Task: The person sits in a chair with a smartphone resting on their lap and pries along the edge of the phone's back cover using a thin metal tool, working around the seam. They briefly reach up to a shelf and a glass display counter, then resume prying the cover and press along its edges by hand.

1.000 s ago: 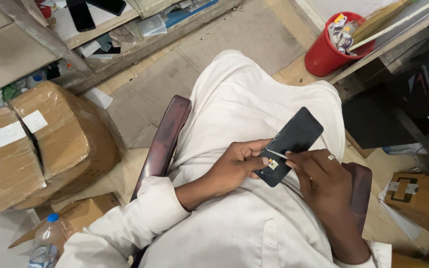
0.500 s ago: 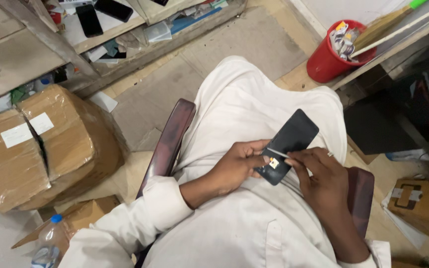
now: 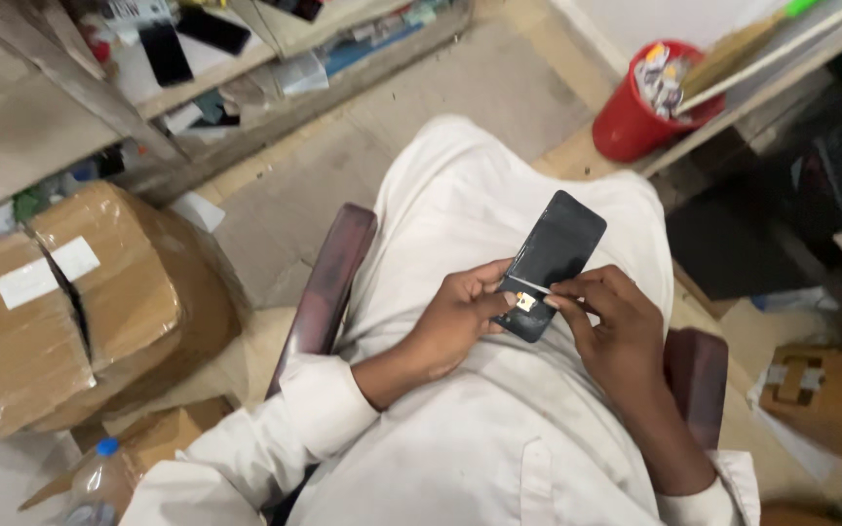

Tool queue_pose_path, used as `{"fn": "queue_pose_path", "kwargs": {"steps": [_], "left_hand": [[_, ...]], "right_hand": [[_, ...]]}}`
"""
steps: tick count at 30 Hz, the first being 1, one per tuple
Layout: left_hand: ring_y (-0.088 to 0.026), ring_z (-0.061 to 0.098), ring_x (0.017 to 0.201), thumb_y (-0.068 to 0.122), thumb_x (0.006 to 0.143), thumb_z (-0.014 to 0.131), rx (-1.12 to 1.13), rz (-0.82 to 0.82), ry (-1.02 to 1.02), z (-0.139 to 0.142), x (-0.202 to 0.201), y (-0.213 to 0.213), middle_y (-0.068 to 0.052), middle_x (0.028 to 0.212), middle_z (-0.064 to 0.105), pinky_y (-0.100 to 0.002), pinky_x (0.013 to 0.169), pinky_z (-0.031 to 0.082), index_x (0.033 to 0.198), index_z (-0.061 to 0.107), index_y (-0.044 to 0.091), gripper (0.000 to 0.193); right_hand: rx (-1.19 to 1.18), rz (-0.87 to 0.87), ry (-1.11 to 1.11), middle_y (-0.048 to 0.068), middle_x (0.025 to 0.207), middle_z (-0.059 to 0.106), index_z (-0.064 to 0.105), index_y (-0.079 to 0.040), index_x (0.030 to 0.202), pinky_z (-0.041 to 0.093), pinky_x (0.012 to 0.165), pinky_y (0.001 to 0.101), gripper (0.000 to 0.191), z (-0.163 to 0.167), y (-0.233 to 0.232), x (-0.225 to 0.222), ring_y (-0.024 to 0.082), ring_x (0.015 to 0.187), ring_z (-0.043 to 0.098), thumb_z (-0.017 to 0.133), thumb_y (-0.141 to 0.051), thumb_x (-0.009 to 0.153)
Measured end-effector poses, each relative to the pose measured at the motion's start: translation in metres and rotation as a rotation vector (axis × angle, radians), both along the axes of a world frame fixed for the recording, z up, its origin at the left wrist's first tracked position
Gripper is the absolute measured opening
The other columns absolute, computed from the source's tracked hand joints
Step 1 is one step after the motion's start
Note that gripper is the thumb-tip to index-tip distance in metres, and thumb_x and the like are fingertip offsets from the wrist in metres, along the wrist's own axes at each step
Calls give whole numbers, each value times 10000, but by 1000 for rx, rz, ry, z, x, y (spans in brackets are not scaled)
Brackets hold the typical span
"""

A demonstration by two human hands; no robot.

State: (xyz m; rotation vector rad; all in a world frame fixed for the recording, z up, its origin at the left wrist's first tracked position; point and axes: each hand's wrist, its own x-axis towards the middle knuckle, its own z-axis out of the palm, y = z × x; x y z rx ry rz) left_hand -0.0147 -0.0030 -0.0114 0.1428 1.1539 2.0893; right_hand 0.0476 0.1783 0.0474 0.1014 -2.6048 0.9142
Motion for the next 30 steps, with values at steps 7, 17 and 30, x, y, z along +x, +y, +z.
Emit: {"fn": "queue_pose_path", "kwargs": {"steps": [7,17,30], "left_hand": [[-299,579,1385,-118,977,586,-164,323,1299,71,-5,-16,-102,1389,684,-377,1172,515,1396,593,93,470],[-258,540,1176,10,841,833,-81,724,1429,177,-37,-19,-88,1240,527,-353,984,494,1041,560,99,350],[-104,555,844,243,841,892,-126,1043,1246,237,-101,-37,31,859,611,-277,831,465,845,631,89,303]], "right_hand": [[258,-7,715,94,940,664,688,-68,893,531,705,355,192,-27,19,-14,265,819,663,871,-116,864],[1603,-453,1077,103,925,719,664,-52,947,537,642,354,197,48,57,-52,220,777,698,834,38,907],[297,172,1116,85,959,627,757,-10,1028,386,554,273,256,203,-47,-129,182,785,576,937,-189,993]]}}
